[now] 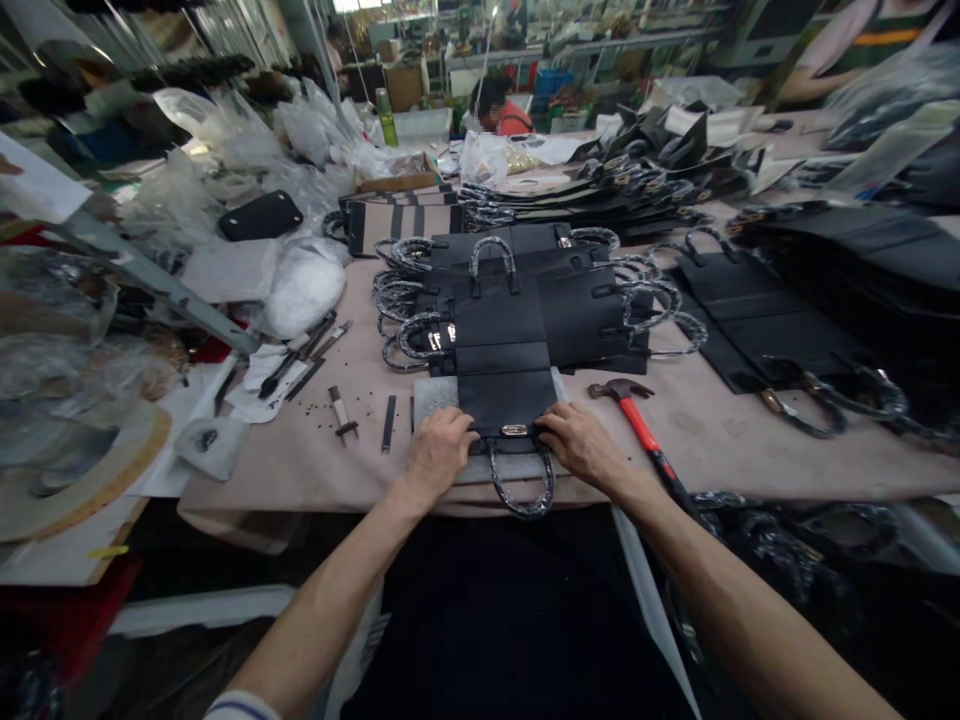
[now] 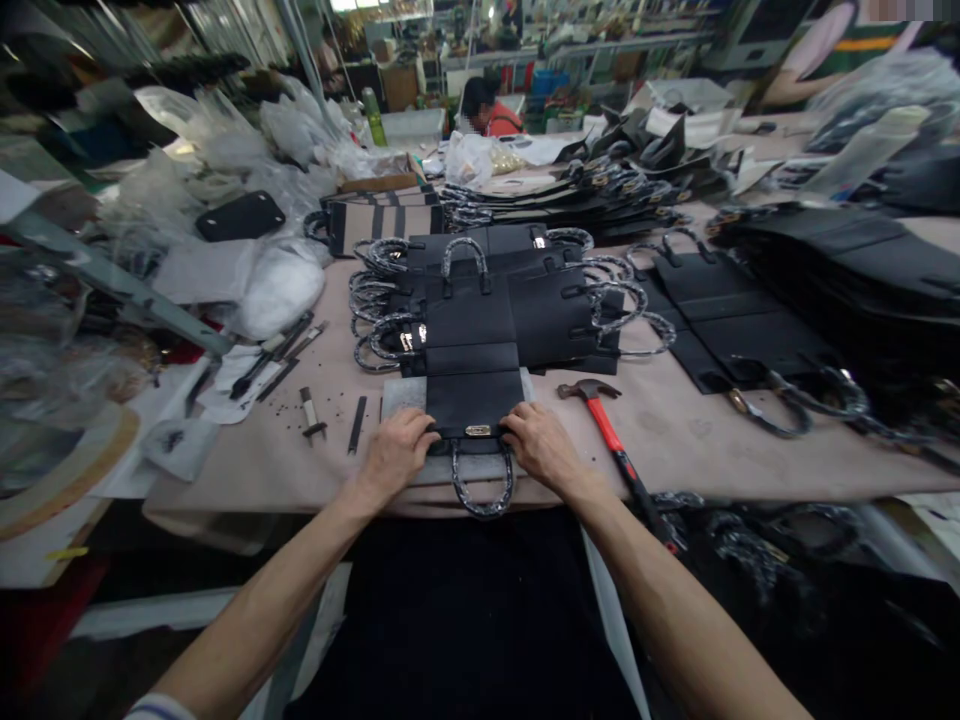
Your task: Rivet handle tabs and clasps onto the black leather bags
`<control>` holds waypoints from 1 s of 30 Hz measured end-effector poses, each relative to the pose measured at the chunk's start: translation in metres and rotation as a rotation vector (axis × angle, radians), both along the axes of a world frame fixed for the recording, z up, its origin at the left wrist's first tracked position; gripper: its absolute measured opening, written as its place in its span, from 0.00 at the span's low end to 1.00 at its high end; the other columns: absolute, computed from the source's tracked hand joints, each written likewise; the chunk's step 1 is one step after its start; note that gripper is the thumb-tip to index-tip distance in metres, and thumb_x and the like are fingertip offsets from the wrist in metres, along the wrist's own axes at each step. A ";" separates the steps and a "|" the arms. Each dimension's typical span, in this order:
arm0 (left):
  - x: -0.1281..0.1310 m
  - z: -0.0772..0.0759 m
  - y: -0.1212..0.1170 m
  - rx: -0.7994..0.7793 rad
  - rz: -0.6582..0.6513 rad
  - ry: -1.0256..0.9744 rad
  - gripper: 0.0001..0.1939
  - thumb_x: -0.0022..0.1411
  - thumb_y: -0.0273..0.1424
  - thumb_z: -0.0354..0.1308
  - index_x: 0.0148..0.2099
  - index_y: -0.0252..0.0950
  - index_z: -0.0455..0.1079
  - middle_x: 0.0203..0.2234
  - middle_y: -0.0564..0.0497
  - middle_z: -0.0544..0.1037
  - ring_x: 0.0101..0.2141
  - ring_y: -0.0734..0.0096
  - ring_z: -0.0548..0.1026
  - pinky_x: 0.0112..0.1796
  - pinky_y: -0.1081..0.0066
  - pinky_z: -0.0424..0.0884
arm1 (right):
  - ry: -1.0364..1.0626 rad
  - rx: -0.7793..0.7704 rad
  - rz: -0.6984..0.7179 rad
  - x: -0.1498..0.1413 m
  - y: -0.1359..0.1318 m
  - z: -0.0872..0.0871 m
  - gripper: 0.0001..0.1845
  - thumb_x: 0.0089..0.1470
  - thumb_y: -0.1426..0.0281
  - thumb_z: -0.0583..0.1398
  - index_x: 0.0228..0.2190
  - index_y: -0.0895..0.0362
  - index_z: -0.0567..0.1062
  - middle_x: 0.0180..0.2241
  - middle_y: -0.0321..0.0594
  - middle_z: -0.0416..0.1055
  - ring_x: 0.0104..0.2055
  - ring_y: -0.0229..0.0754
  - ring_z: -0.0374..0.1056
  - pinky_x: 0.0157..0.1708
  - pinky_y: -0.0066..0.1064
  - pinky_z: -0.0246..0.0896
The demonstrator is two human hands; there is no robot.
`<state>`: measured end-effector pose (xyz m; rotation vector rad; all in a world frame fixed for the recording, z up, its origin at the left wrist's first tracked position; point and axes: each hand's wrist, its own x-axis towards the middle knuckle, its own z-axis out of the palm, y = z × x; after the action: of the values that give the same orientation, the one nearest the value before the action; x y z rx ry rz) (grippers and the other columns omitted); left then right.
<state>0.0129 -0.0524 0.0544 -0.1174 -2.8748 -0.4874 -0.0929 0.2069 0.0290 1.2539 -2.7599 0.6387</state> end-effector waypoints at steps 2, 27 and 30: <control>-0.011 0.000 0.014 -0.026 -0.070 -0.066 0.05 0.67 0.29 0.64 0.45 0.36 0.76 0.42 0.45 0.79 0.44 0.56 0.76 0.45 0.60 0.74 | 0.006 0.027 0.034 -0.003 0.001 0.001 0.10 0.62 0.72 0.59 0.41 0.54 0.80 0.40 0.46 0.74 0.40 0.48 0.67 0.43 0.41 0.64; -0.024 -0.025 -0.029 -0.074 -0.600 0.033 0.23 0.64 0.15 0.45 0.47 0.36 0.78 0.43 0.43 0.80 0.40 0.64 0.74 0.45 0.65 0.73 | -0.046 -0.073 0.225 -0.011 0.019 0.004 0.21 0.56 0.82 0.52 0.37 0.52 0.81 0.42 0.41 0.74 0.42 0.44 0.66 0.45 0.37 0.66; -0.019 -0.033 -0.030 -0.068 -0.613 0.082 0.23 0.66 0.16 0.44 0.48 0.35 0.78 0.45 0.42 0.81 0.40 0.64 0.76 0.45 0.64 0.74 | -0.047 -0.102 0.247 -0.008 0.023 -0.001 0.20 0.55 0.82 0.54 0.37 0.51 0.82 0.45 0.42 0.75 0.44 0.46 0.67 0.46 0.39 0.67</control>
<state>-0.0066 -0.0827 0.0215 -1.0195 -2.7315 -0.4659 -0.1011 0.2301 0.0279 1.5898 -2.5907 0.8246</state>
